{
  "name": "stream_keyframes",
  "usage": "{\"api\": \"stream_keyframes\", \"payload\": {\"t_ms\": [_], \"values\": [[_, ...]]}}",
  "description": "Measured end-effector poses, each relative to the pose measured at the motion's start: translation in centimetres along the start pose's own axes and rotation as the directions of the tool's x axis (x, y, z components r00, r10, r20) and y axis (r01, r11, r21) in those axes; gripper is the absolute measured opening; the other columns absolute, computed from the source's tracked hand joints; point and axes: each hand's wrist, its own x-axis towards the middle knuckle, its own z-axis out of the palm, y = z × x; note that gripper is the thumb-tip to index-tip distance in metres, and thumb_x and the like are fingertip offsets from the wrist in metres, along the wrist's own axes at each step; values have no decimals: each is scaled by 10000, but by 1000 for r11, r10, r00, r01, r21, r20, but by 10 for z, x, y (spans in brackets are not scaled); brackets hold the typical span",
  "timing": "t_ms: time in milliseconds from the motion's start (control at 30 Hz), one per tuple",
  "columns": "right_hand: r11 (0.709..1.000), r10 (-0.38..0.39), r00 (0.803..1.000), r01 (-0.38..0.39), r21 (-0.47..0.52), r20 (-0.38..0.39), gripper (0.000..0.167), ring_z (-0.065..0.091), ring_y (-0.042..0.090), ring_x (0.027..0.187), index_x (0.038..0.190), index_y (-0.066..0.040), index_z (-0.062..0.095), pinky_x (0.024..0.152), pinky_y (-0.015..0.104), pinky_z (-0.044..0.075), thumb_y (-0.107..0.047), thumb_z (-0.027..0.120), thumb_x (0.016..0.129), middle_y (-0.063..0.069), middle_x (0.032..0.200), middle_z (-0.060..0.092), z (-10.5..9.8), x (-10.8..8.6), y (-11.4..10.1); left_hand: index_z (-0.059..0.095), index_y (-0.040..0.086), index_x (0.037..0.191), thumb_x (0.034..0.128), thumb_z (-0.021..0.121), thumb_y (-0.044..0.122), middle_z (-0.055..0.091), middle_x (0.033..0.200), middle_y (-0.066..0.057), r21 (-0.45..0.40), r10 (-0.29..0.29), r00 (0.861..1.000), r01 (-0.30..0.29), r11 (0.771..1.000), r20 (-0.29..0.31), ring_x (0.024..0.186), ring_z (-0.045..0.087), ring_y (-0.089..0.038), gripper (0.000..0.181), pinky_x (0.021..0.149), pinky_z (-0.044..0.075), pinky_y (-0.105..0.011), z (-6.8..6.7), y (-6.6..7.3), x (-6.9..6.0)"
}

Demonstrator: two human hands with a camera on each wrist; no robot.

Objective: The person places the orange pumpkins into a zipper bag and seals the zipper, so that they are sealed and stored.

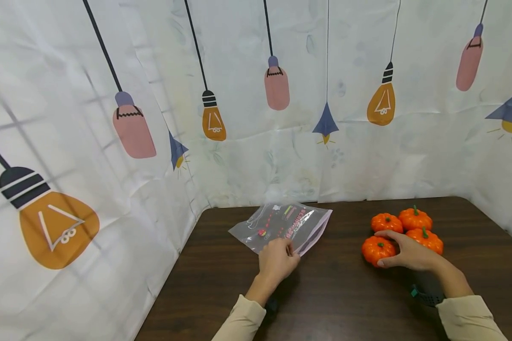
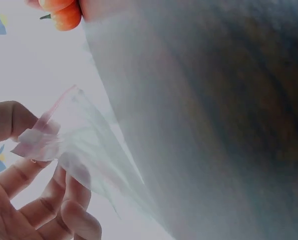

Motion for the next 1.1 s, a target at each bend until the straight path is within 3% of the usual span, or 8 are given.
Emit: {"api": "stream_keyframes", "payload": {"t_ms": [167, 367, 667, 933, 1100], "values": [[1000, -12, 1000, 11, -12, -19, 738, 582, 270, 1089, 1442, -32, 480, 844, 444, 500, -366, 799, 866, 248, 1370, 568, 0, 0, -1, 571, 243, 672, 753, 721, 205, 519, 568, 122, -1, 11, 999, -11, 1000, -31, 525, 536, -131, 174, 444, 335, -295, 0, 0, 0], [1000, -8, 1000, 7, -18, -20, 745, 593, 283, 1096, 1445, -33, 480, 847, 457, 505, -379, 797, 867, 260, 1381, 564, 1, 0, -2, 592, 227, 707, 817, 757, 201, 550, 571, 116, 9, 16, 1000, -16, 1000, -7, 524, 536, -116, 201, 454, 343, -276, 0, -3, 1], [1000, 9, 1000, -9, -10, -4, 770, 601, 309, 1117, 1466, -31, 460, 839, 458, 511, -388, 794, 871, 279, 1401, 547, 1, 0, -2, 733, 214, 810, 837, 790, 189, 636, 616, 119, -13, 14, 1000, -14, 1000, 13, 569, 594, -121, 68, 487, 396, -271, 3, -6, 1], [1000, 11, 1000, -12, -10, -24, 781, 604, 335, 1140, 1465, -26, 467, 866, 494, 518, -405, 796, 867, 279, 1409, 550, 1, 0, -5, 728, 218, 779, 832, 821, 205, 630, 610, 116, -50, 3, 1000, -1, 999, 26, 553, 565, -96, 108, 489, 391, -251, 4, -11, 1], [1000, 7, 998, -6, 15, -63, 803, 598, 387, 1183, 1477, -21, 455, 898, 554, 521, -424, 792, 869, 287, 1446, 519, 4, 2, -7, 708, 200, 771, 830, 818, 187, 633, 616, 109, -72, 46, 999, -48, 996, -21, 548, 539, -64, 125, 502, 403, -236, 1, -9, 2]]}}
